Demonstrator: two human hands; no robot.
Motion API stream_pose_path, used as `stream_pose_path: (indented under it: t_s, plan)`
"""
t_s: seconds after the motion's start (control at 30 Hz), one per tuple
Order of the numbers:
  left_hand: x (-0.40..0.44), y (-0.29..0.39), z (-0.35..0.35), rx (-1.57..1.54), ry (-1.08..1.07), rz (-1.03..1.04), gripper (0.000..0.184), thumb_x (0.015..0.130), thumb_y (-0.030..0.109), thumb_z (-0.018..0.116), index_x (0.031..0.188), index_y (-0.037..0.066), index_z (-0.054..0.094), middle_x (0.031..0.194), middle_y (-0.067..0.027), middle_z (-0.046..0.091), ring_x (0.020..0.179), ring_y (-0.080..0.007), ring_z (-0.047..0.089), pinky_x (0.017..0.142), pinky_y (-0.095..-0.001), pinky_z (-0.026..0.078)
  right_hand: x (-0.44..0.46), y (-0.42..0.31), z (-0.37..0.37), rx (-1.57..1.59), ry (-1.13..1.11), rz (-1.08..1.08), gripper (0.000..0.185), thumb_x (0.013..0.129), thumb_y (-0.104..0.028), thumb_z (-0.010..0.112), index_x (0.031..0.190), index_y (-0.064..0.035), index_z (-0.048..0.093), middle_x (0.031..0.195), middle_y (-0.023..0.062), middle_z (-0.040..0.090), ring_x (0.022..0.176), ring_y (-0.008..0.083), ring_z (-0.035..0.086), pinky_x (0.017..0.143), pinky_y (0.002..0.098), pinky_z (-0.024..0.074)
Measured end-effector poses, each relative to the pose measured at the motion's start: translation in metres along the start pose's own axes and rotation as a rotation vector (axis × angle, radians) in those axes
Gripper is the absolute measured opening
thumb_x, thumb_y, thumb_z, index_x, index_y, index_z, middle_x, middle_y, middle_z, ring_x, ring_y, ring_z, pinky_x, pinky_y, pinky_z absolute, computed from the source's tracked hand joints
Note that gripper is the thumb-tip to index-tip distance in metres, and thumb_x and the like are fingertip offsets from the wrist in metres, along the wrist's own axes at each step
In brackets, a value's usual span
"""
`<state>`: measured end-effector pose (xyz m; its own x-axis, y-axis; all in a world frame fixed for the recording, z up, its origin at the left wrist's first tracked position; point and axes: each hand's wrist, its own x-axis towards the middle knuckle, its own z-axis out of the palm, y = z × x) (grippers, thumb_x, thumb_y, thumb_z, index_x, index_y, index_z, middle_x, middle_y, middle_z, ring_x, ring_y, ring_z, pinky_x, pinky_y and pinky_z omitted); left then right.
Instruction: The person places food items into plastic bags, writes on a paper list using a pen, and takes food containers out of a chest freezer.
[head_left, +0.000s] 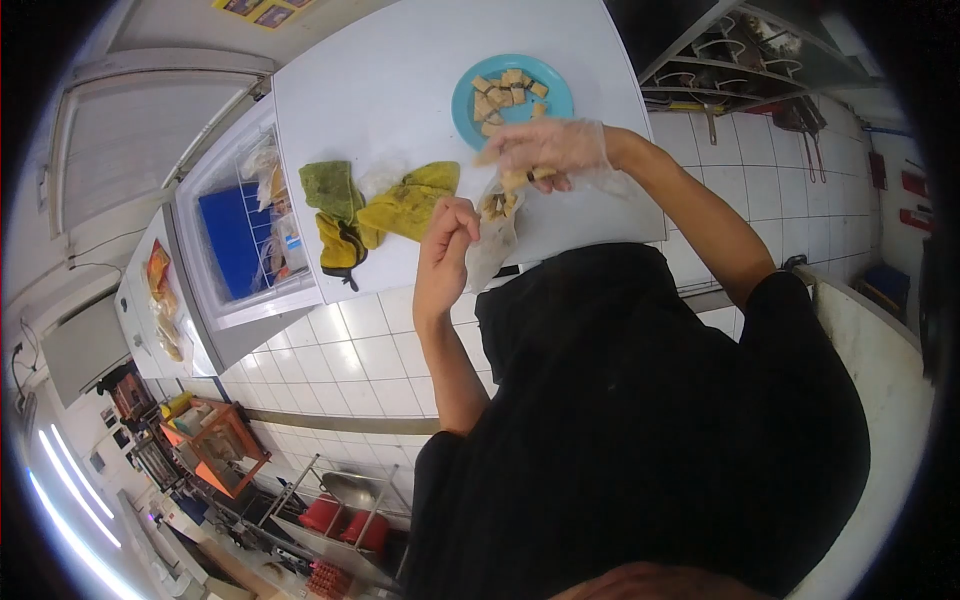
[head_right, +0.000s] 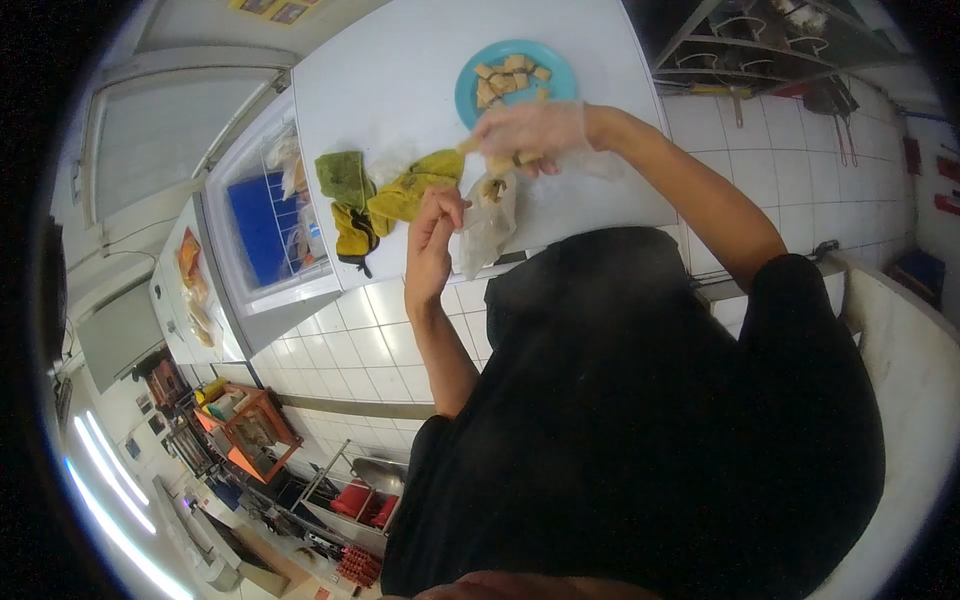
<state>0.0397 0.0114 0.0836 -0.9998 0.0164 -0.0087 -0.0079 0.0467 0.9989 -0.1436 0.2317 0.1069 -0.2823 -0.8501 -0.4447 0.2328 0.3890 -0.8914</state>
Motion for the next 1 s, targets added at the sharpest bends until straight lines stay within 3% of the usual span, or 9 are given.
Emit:
stream_pose_path:
  t_s: [0.13, 0.2, 0.33, 0.4, 0.53, 0.63, 0.83, 0.93, 1.0]
  plan:
    - [0.003, 0.001, 0.005, 0.003, 0.028, -0.009, 0.012, 0.096, -0.001, 0.052, 0.088, 0.007, 0.054, 0.100, -0.0039, 0.048, 0.099, -0.0189, 0.047, 0.094, -0.0293, 0.038, 0.009, -0.003, 0.018, -0.312, -0.018, 0.025, 0.048, 0.102, -0.047, 0.065, 0.134, -0.0110, 0.064, 0.099, 0.0109, 0.071, 0.071, 0.0131, 0.063, 0.060, 0.0318, 0.0495]
    - [0.006, 0.004, 0.008, 0.052, 0.043, 0.002, 0.011, 0.095, -0.001, 0.052, 0.088, 0.006, 0.054, 0.102, -0.0044, 0.047, 0.101, -0.0190, 0.047, 0.096, -0.0294, 0.038, 0.013, 0.001, 0.026, -0.808, 0.153, -0.219, 0.048, 0.101, -0.049, 0.067, 0.122, -0.0061, 0.070, 0.096, 0.0146, 0.072, 0.075, 0.0152, 0.067, 0.065, 0.0347, 0.0531]
    - [0.007, 0.006, 0.010, 0.054, 0.105, -0.015, 0.011, 0.094, -0.002, 0.051, 0.088, 0.006, 0.055, 0.105, -0.0052, 0.046, 0.104, -0.0201, 0.046, 0.097, -0.0301, 0.037, 0.010, -0.007, 0.035, -0.769, 0.291, -0.319, 0.045, 0.100, -0.047, 0.068, 0.114, -0.0040, 0.072, 0.087, 0.0136, 0.069, 0.069, 0.0172, 0.067, 0.063, 0.0358, 0.0542]
    - [0.007, 0.008, 0.012, 0.095, 0.128, -0.010, 0.011, 0.093, -0.002, 0.051, 0.088, 0.006, 0.055, 0.107, -0.0060, 0.045, 0.107, -0.0216, 0.045, 0.100, -0.0312, 0.037, 0.001, -0.031, 0.036, -0.389, 0.068, 0.141, 0.046, 0.100, -0.046, 0.068, 0.116, -0.0034, 0.071, 0.084, 0.0120, 0.070, 0.062, 0.0176, 0.064, 0.057, 0.0362, 0.0530]
    - [0.007, 0.005, 0.011, 0.106, 0.111, -0.004, 0.010, 0.092, -0.002, 0.051, 0.088, 0.006, 0.055, 0.107, -0.0066, 0.045, 0.109, -0.0228, 0.045, 0.102, -0.0321, 0.037, 0.007, -0.008, 0.047, -0.285, 0.150, 0.151, 0.059, 0.096, -0.052, 0.069, 0.120, 0.0020, 0.072, 0.091, 0.0219, 0.075, 0.069, 0.0284, 0.072, 0.067, 0.0377, 0.0580]
    - [0.006, 0.004, 0.008, 0.084, 0.095, -0.022, 0.010, 0.092, -0.001, 0.053, 0.088, 0.006, 0.056, 0.108, -0.0073, 0.045, 0.111, -0.0233, 0.045, 0.103, -0.0331, 0.037, 0.007, -0.002, 0.051, -0.239, 0.285, -0.011, 0.052, 0.099, -0.045, 0.070, 0.124, 0.0008, 0.070, 0.087, 0.0169, 0.073, 0.059, 0.0217, 0.067, 0.057, 0.0348, 0.0557]
    - [0.007, 0.003, 0.006, 0.110, 0.093, -0.036, 0.009, 0.093, 0.001, 0.055, 0.087, 0.006, 0.058, 0.110, -0.0080, 0.044, 0.114, -0.0243, 0.045, 0.105, -0.0343, 0.036, 0.012, 0.019, 0.057, 0.101, 0.233, -0.058, 0.034, 0.101, -0.029, 0.072, 0.124, -0.0050, 0.069, 0.085, 0.0052, 0.069, 0.072, 0.0136, 0.066, 0.061, 0.0320, 0.0545]
    - [0.006, 0.000, 0.005, 0.112, 0.116, -0.025, 0.009, 0.093, 0.001, 0.056, 0.086, 0.007, 0.058, 0.110, -0.0079, 0.044, 0.114, -0.0242, 0.045, 0.105, -0.0346, 0.036, 0.014, 0.038, 0.059, -0.024, 0.237, -0.128, 0.035, 0.100, -0.031, 0.071, 0.124, -0.0059, 0.068, 0.091, 0.0103, 0.072, 0.081, 0.0204, 0.070, 0.071, 0.0355, 0.0556]
    - [0.005, -0.005, 0.003, 0.101, 0.100, -0.032, 0.009, 0.093, 0.001, 0.055, 0.086, 0.006, 0.057, 0.110, -0.0079, 0.043, 0.113, -0.0242, 0.045, 0.104, -0.0343, 0.036, 0.016, 0.044, 0.060, -0.437, 0.389, -0.450, 0.034, 0.103, -0.030, 0.069, 0.127, -0.0063, 0.066, 0.099, 0.0121, 0.071, 0.084, 0.0264, 0.067, 0.079, 0.0381, 0.0557]
